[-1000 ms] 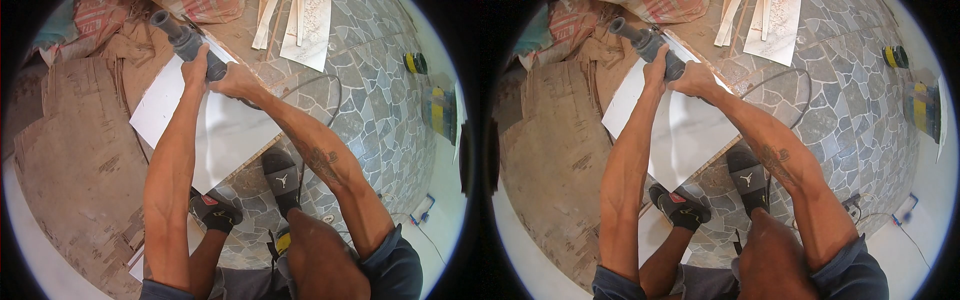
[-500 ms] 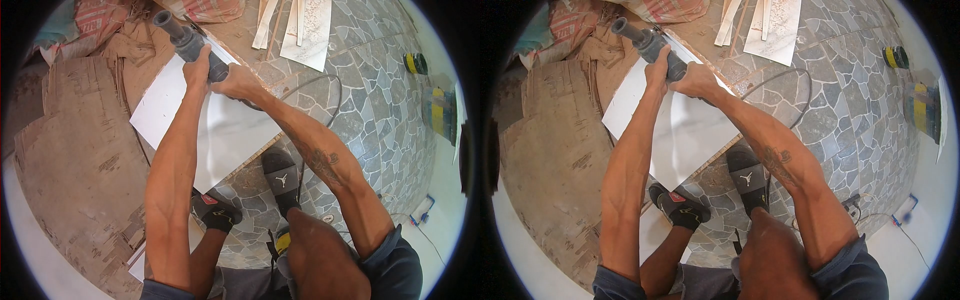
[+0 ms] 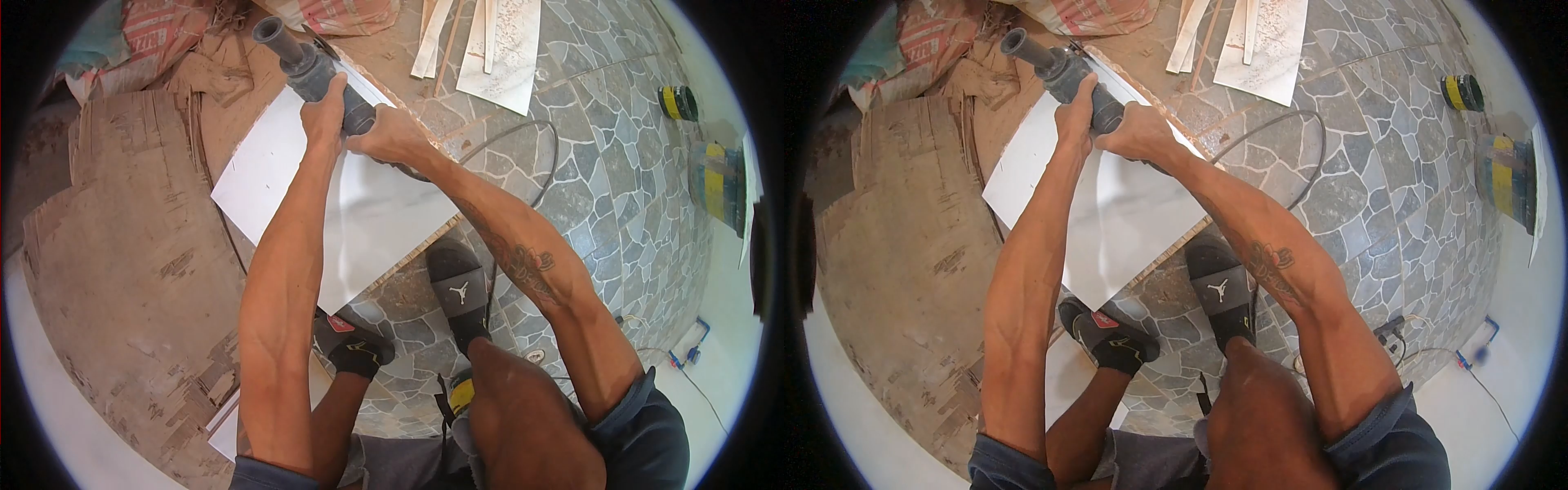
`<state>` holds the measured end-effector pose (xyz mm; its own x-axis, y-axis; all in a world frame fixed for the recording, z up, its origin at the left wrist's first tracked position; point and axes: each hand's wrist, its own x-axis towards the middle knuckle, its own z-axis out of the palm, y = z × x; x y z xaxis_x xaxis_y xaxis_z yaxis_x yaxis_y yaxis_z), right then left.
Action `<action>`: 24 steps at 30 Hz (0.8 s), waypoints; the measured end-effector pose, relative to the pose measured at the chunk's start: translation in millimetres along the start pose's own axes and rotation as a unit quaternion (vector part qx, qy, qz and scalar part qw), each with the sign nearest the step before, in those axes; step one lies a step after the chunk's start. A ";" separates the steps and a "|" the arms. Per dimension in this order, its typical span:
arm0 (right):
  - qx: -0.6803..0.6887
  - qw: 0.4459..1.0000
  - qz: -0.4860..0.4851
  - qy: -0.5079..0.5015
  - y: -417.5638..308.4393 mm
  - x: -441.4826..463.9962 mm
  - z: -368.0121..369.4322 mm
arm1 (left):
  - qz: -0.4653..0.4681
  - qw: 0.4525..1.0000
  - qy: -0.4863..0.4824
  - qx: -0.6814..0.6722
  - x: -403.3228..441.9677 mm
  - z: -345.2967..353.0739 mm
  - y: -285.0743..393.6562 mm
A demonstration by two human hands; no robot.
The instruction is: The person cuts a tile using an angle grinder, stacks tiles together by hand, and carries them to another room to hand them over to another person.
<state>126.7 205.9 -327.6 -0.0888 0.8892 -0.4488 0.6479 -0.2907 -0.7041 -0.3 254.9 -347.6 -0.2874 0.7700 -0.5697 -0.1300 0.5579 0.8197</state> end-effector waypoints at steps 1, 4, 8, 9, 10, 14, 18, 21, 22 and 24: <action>0.006 1.000 0.000 -0.002 -0.4 -1.2 -0.7 | 0.001 1.000 0.000 0.002 0.1 -0.3 -0.8; 0.025 1.000 0.002 -0.010 1.5 -3.5 -2.1 | 0.008 1.000 -0.005 0.009 -1.0 -0.2 -1.5; 0.025 1.000 0.003 -0.009 2.8 -6.7 -1.4 | 0.001 1.000 -0.007 0.003 -9.8 1.0 0.3; 0.017 1.000 0.000 -0.003 2.7 -7.4 -1.2 | 0.001 1.000 -0.007 0.005 -9.9 1.0 -0.1; 0.018 1.000 0.006 -0.014 3.0 -8.1 -1.6 | 0.001 1.000 -0.007 0.008 -10.4 0.9 -0.7; 0.016 0.999 0.024 -0.033 1.2 -12.5 -5.8 | 0.002 1.000 -0.009 0.011 -11.2 0.4 -4.3; -0.006 1.000 0.021 -0.020 0.6 -16.2 -5.7 | 0.006 1.000 -0.012 0.011 -12.7 0.8 -6.9; -0.011 0.999 0.034 -0.040 -0.1 -18.9 -8.6 | 0.000 1.000 -0.009 0.010 -17.0 1.8 -7.7; -0.014 0.999 0.035 -0.035 0.6 -19.7 -7.7 | -0.003 1.000 -0.008 0.010 -18.6 2.0 -6.8; -0.021 0.999 0.036 -0.025 0.9 -20.8 -6.3 | 0.001 1.000 -0.011 0.007 -19.9 2.0 -7.5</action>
<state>134.0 189.4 -315.5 -0.0783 0.8471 -0.5257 0.6848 -0.3375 -0.6458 8.3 236.0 -342.5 -0.2665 0.7778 -0.5693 -0.1158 0.5605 0.8200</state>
